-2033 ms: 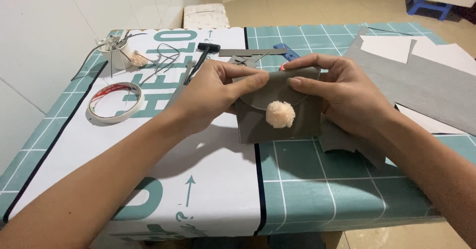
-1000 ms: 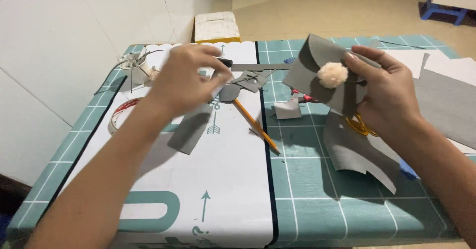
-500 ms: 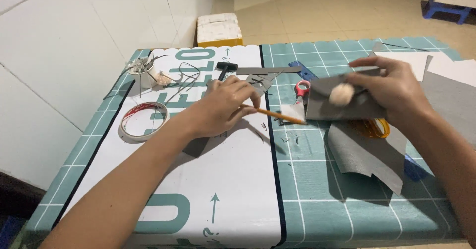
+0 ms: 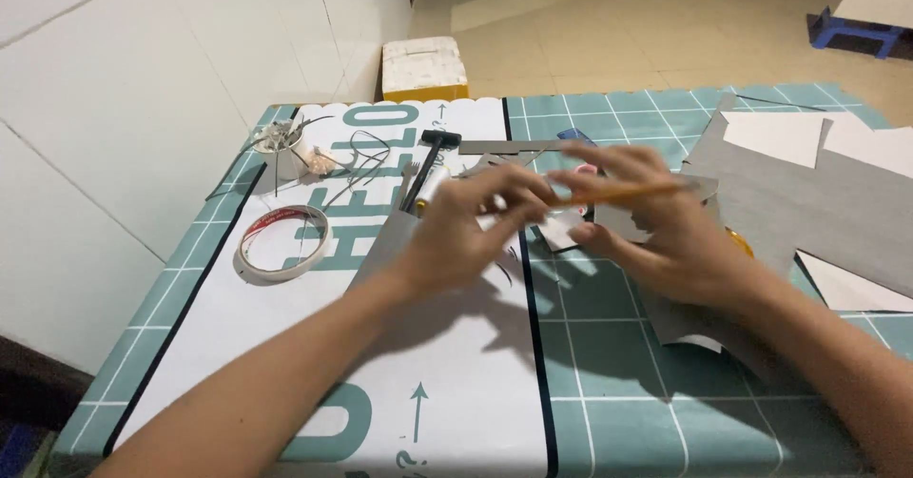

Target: Cutting a piece of material with scissors and marking it with a pencil and ruler for a leather crafting project.

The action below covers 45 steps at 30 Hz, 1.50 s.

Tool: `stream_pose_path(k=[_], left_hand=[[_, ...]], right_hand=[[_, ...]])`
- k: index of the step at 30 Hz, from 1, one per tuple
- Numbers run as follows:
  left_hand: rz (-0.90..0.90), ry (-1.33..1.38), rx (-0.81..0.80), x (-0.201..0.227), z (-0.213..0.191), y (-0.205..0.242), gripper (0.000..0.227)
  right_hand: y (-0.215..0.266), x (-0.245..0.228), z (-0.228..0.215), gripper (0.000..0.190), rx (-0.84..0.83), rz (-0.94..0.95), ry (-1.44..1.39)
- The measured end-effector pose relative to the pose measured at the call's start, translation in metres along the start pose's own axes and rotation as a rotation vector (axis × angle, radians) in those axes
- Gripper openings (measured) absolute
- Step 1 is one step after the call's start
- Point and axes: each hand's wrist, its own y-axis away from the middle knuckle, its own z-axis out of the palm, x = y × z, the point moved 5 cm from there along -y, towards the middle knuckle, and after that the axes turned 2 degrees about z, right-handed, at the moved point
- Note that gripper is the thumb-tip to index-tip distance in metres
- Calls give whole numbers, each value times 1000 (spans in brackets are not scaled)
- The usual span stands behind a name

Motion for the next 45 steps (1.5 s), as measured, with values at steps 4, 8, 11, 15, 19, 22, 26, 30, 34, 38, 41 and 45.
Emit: stream_pose_path(k=[4, 8, 11, 15, 19, 22, 26, 30, 34, 38, 41, 45], left_hand=[[-152, 38, -47, -8, 4, -1, 16], [-101, -357, -18, -34, -21, 2, 31], [-212, -545, -123, -57, -20, 8, 43], [-440, -746, -416, -57, -8, 7, 60], [-560, -884, -546, -54, -6, 8, 72], [-642, -883, -648, -51, -7, 7, 73], [-558, -829, -672, -45, -11, 6, 70], [-418, -703, -614, -24, -11, 2, 53], [-394, -470, -351, -24, -18, -2, 40], [-288, -590, -180, -32, -30, 0, 48], [-371, -482, -258, -26, -21, -16, 51], [-555, -355, -508, -33, 2, -33, 68]], right_hand=[[3, -18, -1, 55, -3, -46, -262], [12, -13, -36, 31, 426, -42, -186], [12, 7, -32, 18, 315, -79, 96], [4, 14, 9, 47, -198, -35, 240], [0, 12, 21, 63, -421, 104, 402], [1, 19, 24, 65, -441, 148, 371], [0, 18, 20, 47, -333, 54, 305], [0, 19, 15, 61, -357, 195, 257], [1, 27, 18, 71, -464, 323, 279], [4, 31, 21, 68, -334, 280, 312], [9, 42, 18, 65, -266, 275, 335], [7, 51, 23, 47, -225, 355, 244]])
